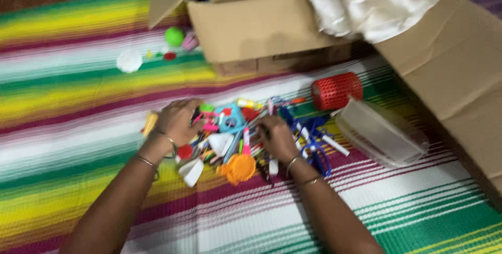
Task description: The person packs various items into a cardboard box. They place a folded purple cloth, a doll, a white cloth, a red box, and numerous small toys and stationery items into the box one by one.
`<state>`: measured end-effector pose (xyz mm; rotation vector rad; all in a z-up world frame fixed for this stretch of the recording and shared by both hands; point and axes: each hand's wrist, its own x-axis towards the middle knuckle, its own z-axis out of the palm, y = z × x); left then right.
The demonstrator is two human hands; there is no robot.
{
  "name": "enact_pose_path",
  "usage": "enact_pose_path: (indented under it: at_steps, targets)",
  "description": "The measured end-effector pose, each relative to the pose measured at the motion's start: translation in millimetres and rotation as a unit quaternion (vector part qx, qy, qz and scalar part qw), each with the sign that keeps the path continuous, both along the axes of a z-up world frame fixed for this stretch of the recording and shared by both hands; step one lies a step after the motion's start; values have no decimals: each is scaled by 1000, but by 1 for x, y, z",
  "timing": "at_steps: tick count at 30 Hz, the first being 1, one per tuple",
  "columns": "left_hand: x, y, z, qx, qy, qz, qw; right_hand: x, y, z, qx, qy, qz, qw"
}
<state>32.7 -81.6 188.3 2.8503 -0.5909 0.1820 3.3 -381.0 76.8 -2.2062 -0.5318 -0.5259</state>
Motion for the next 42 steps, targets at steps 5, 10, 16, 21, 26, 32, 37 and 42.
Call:
enact_pose_path:
  at_steps: [5, 10, 16, 21, 26, 32, 37, 42]
  targets:
    - [-65, 73, -54, -93, 155, 43, 983, -5, 3, 3, -20, -16, 0, 1000]
    - [-117, 34, -110, -113, 79, 17, 990, -11, 5, 3, -37, -39, -8, 998]
    - [-107, -25, -111, -271, -63, 14, 960, -27, 5, 16, -31, -58, 4, 998]
    - [-81, -100, -103, -380, -106, -18, 919, -44, 18, 33, 107, -1, 66, 992]
    - [-78, -117, -109, -422, -124, -55, 897, -41, 17, 39, 131, 142, 87, 977]
    - [-78, -105, -113, -455, -110, -87, 880, -31, 16, 35, 91, 167, 100, 977]
    - [-75, -104, -110, -453, -98, -58, 884, -25, 19, 19, 230, 215, 111, 942]
    - [-71, -97, -113, -417, -146, 21, 897, -13, 14, -7, 311, 196, 75, 927]
